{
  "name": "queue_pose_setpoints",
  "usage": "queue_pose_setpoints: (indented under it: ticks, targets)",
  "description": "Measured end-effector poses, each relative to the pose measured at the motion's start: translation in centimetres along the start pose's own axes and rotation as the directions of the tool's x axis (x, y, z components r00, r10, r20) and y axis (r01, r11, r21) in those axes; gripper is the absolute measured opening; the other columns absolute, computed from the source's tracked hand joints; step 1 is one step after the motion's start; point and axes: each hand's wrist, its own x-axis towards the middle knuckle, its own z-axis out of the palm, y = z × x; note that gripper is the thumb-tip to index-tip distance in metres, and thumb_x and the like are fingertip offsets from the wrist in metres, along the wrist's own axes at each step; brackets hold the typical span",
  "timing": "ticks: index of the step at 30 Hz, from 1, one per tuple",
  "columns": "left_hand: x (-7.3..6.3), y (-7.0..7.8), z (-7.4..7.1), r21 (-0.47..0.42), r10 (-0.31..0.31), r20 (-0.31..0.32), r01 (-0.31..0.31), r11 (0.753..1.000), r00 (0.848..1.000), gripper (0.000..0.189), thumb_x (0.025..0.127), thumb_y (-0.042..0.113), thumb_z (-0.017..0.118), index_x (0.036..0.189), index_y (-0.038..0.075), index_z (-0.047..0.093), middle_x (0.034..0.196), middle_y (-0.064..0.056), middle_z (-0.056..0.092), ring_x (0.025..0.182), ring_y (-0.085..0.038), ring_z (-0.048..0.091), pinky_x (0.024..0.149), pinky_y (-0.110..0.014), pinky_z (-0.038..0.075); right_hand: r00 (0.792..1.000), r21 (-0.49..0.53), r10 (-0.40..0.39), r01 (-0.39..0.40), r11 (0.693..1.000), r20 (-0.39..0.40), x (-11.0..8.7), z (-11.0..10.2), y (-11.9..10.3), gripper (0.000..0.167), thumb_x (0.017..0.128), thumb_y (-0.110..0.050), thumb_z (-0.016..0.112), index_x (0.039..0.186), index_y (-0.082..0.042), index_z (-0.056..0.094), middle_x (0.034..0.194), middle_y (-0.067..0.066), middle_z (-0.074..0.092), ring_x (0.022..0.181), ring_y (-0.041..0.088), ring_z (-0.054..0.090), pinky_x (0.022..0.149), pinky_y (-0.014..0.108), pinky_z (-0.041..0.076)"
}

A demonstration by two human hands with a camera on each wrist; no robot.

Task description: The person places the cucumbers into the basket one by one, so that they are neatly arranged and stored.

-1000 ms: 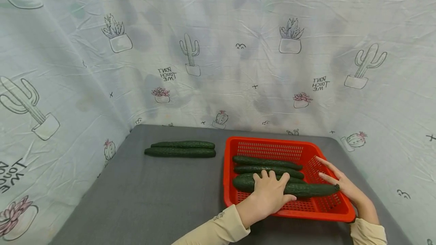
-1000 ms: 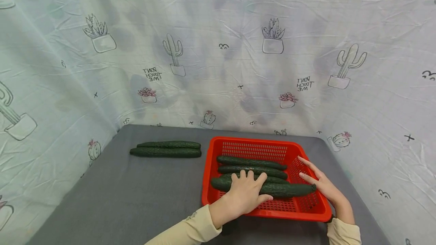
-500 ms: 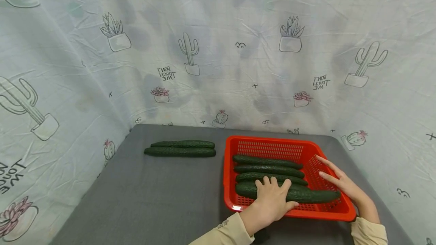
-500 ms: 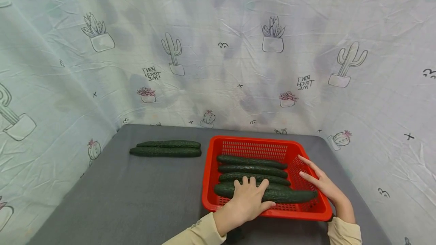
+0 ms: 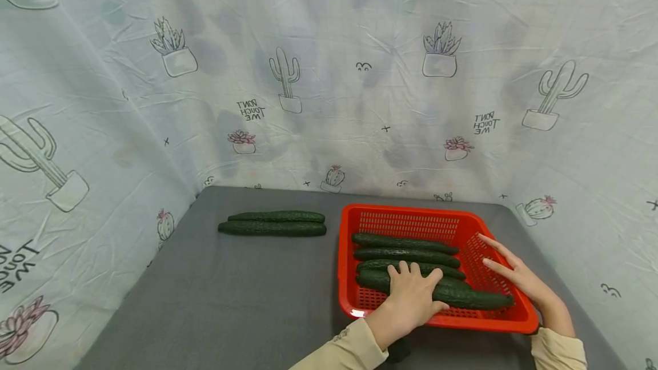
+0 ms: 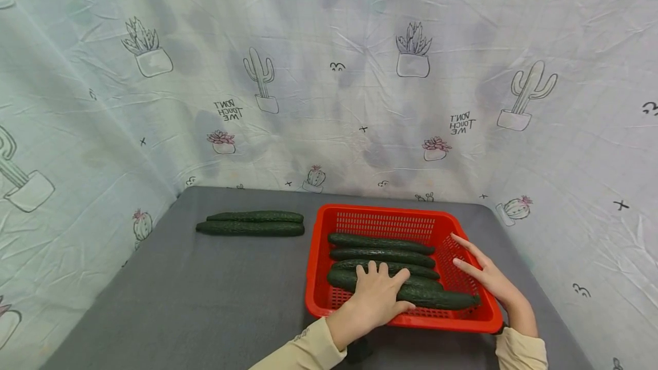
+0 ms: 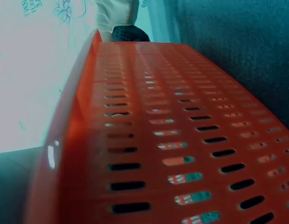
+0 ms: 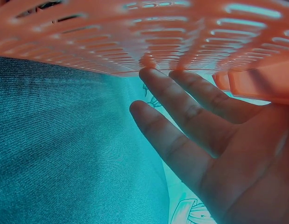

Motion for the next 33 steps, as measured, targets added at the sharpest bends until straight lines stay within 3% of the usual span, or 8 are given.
queue_pose_setpoints:
  ticks: [7,12,15,16,19,24,33]
  targets:
    - [0.5,-0.3,0.5,0.013,-0.033,0.029,0.033,0.999,0.999,0.053,0.078,0.070,0.047,0.126,0.051,0.034,0.118,0.002,0.052,0.112,-0.024,0.048,0.094,-0.043,0.039,1.000,0.002,0.007,-0.007,1.000,0.003,0.0,0.1,0.1,0.058,0.100,-0.023,0.042,0.150,-0.023,0.014,0.152,0.022,0.009,0.131,0.045,0.014,0.087,0.069,0.026]
    - [0.8,-0.4,0.8,0.015,-0.042,0.013,0.042,0.999,0.999,0.053,0.077,0.070,0.049,0.124,0.050,0.035,0.119,0.002,0.052,0.112,-0.024,0.047,0.095,-0.043,0.038,1.000,0.004,0.009,-0.009,1.000,-0.001,0.0,0.2,0.2,0.057,0.100,-0.023,0.042,0.150,-0.022,0.014,0.152,0.020,0.010,0.131,0.042,0.016,0.088,0.068,0.026]
    - [1.0,-0.4,1.1,0.034,-0.068,0.004,0.068,0.997,0.998,0.052,0.077,0.069,0.050,0.122,0.049,0.036,0.116,0.003,0.052,0.110,-0.023,0.046,0.096,-0.042,0.036,1.000,0.011,0.002,-0.002,1.000,-0.005,0.0,0.2,0.3,0.057,0.100,-0.023,0.042,0.150,-0.023,0.015,0.153,0.017,0.011,0.134,0.013,0.020,0.089,0.068,0.026]
    - [1.1,-0.3,1.2,0.044,-0.078,0.000,0.078,0.996,0.997,0.051,0.077,0.069,0.051,0.121,0.049,0.036,0.115,0.003,0.052,0.109,-0.023,0.046,0.096,-0.042,0.036,1.000,0.012,0.003,-0.002,1.000,-0.005,-0.1,0.2,0.3,0.057,0.099,-0.024,0.042,0.150,-0.023,0.015,0.153,0.017,0.011,0.133,0.013,0.020,0.089,0.067,0.026]
    - [1.2,-0.3,1.4,0.069,-0.094,-0.001,0.094,0.993,0.996,0.051,0.076,0.069,0.052,0.120,0.050,0.036,0.113,0.004,0.051,0.110,-0.021,0.043,0.097,-0.041,0.034,1.000,0.018,0.004,-0.004,1.000,-0.008,-0.1,0.1,0.5,0.057,0.099,-0.025,0.042,0.150,-0.024,0.015,0.154,0.008,0.012,0.120,-0.013,0.021,0.089,0.067,0.026]
    - [1.2,-0.1,1.4,0.055,-0.118,0.021,0.117,0.992,0.993,0.047,0.077,0.065,0.056,0.116,0.047,0.036,0.111,0.003,0.048,0.113,-0.020,0.040,0.099,-0.041,0.033,1.000,0.003,-0.002,0.002,1.000,-0.013,-0.1,-0.1,0.8,0.056,0.100,-0.025,0.041,0.149,-0.025,0.016,0.151,-0.008,0.015,0.111,-0.022,0.020,0.088,0.067,0.026]
    - [1.0,-0.1,1.4,0.029,-0.159,0.109,0.157,0.987,0.981,0.041,0.077,0.058,0.063,0.107,0.045,0.039,0.107,0.004,0.045,0.112,-0.017,0.037,0.099,-0.040,0.030,1.000,0.000,0.003,-0.003,1.000,-0.006,-0.1,-0.1,0.5,0.056,0.099,-0.026,0.042,0.149,-0.026,0.016,0.153,0.001,0.015,0.111,-0.021,0.021,0.089,0.065,0.028]
